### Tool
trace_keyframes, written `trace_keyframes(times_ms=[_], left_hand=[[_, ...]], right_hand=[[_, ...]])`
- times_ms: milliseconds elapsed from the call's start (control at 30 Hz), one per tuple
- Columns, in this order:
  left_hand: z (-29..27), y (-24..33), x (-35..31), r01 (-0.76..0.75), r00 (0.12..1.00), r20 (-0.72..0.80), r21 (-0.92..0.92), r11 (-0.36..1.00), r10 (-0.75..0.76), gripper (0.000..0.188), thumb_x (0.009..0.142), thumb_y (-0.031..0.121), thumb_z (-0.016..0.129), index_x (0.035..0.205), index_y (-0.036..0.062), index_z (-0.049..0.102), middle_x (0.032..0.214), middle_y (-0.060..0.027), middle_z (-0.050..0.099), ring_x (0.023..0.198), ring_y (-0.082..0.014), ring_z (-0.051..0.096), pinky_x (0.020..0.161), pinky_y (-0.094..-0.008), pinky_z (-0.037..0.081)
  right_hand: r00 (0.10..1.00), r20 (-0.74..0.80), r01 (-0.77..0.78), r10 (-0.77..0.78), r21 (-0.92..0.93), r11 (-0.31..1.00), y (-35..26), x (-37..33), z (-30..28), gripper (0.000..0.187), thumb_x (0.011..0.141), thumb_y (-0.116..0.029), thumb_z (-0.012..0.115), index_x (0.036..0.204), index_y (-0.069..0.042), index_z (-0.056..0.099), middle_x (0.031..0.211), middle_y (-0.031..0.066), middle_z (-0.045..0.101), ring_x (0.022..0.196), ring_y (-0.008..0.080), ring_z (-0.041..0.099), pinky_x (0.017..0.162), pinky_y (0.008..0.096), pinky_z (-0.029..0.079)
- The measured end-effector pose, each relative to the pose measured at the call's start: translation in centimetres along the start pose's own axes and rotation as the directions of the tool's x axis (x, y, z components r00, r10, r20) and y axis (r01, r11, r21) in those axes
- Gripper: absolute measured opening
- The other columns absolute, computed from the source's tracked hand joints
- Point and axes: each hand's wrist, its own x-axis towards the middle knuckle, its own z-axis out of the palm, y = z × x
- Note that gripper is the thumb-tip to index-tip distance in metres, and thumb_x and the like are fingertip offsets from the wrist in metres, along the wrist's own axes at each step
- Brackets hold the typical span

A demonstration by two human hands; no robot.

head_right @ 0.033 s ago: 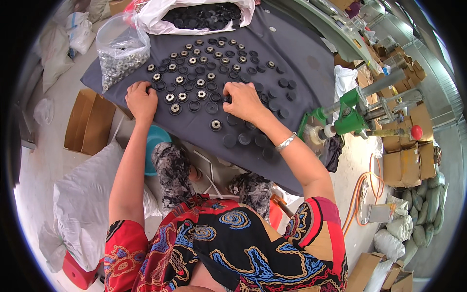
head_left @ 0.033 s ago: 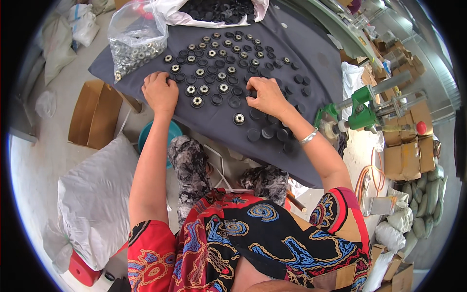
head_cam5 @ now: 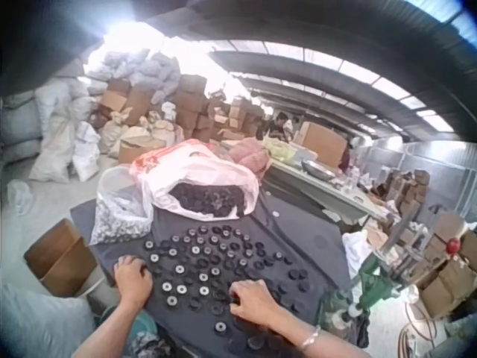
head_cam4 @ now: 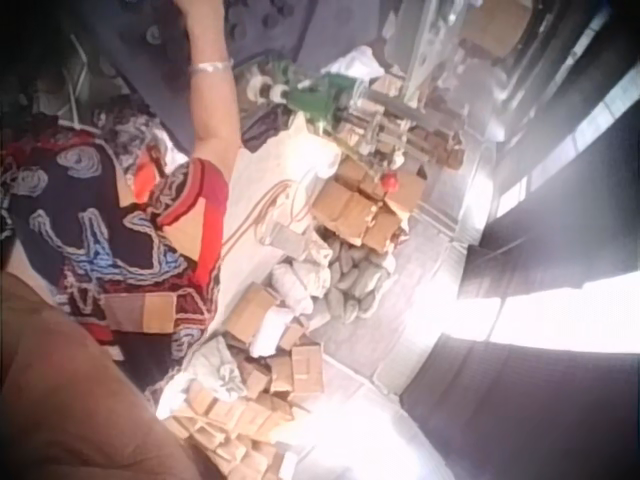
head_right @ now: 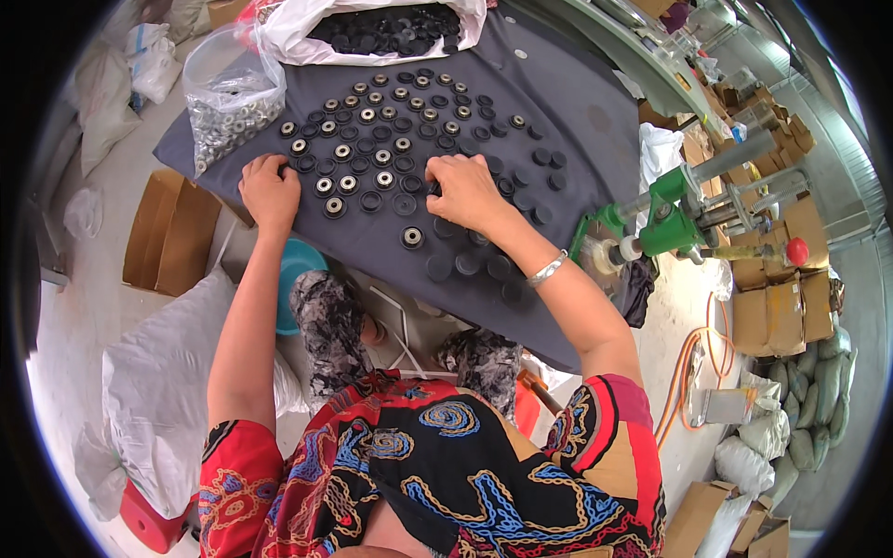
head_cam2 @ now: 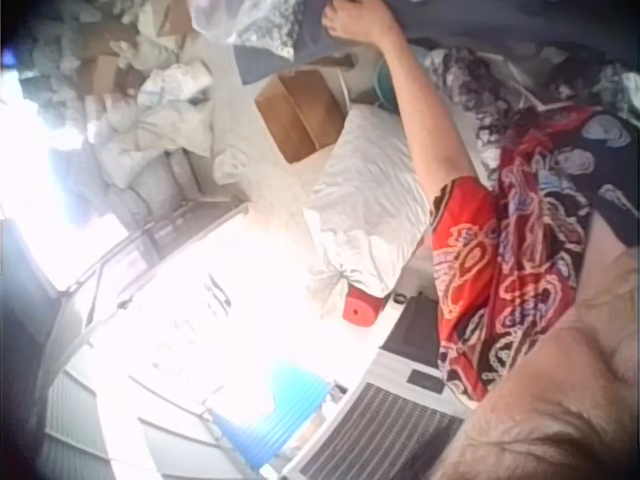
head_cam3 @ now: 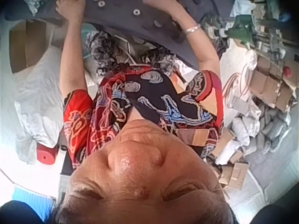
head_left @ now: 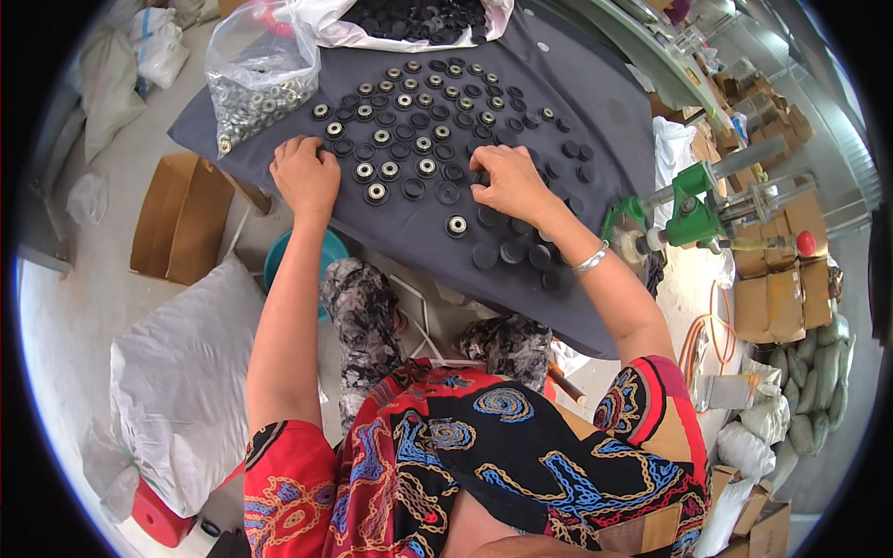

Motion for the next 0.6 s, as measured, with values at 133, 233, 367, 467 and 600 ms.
trace_keyframes(times_ms=[133,233,367,467,600], left_hand=[[0.0,-0.2,0.0,0.01,1.0,0.019,0.0,1.0,-0.01,0.016,0.076,0.014,0.061,0.088,0.0097,0.072,0.104,-0.0029,0.068,0.107,-0.0259,0.057,0.092,-0.0413,0.043],[0.0,-0.1,0.0,0.008,1.0,0.017,-0.01,1.0,-0.008,0.016,0.076,0.014,0.061,0.088,0.01,0.072,0.104,-0.0028,0.068,0.107,-0.0258,0.057,0.092,-0.0412,0.043],[-0.1,0.0,0.0,0.013,1.0,0.022,-0.008,1.0,-0.013,0.016,0.076,0.014,0.062,0.088,0.0106,0.072,0.104,-0.0028,0.068,0.107,-0.0256,0.057,0.092,-0.0409,0.043],[0.0,-0.1,0.0,0.007,1.0,0.012,-0.003,1.0,-0.007,0.016,0.076,0.014,0.062,0.088,0.0108,0.072,0.104,-0.0031,0.068,0.107,-0.0256,0.058,0.092,-0.0409,0.043],[-0.1,0.1,-0.1,0.002,1.0,0.008,0.001,1.0,-0.002,0.016,0.076,0.014,0.063,0.088,0.0106,0.072,0.104,-0.0036,0.068,0.106,-0.026,0.058,0.092,-0.041,0.043]], right_hand=[[0.986,0.168,0.051,-0.006,-0.268,0.962,-1.2,0.5,-1.1,0.024,0.069,-0.017,0.068,0.09,-0.004,0.068,0.091,0.0111,0.064,0.096,0.0277,0.06,0.086,0.0441,0.041],[0.958,0.278,0.045,0.065,-0.37,0.928,-1.6,1.2,-1.4,0.022,0.068,-0.017,0.069,0.086,-0.004,0.07,0.095,0.0135,0.064,0.099,0.0291,0.06,0.088,0.0443,0.042],[0.971,0.234,0.02,0.043,-0.258,0.966,-1.8,1.9,-1.7,0.027,0.07,-0.016,0.069,0.093,-0.001,0.068,0.095,0.0165,0.064,0.1,0.0317,0.06,0.088,0.0448,0.045],[0.993,0.107,0.048,-0.044,-0.036,0.998,-2.2,2.5,-1.5,0.032,0.072,-0.016,0.069,0.099,0.0,0.066,0.097,0.0172,0.062,0.099,0.0337,0.06,0.087,0.0435,0.048],[0.993,0.056,0.099,-0.105,0.101,0.99,-3.2,4.0,0.1,0.036,0.073,-0.013,0.073,0.105,0.001,0.064,0.1,0.017,0.061,0.095,0.0343,0.061,0.085,0.0423,0.049]])
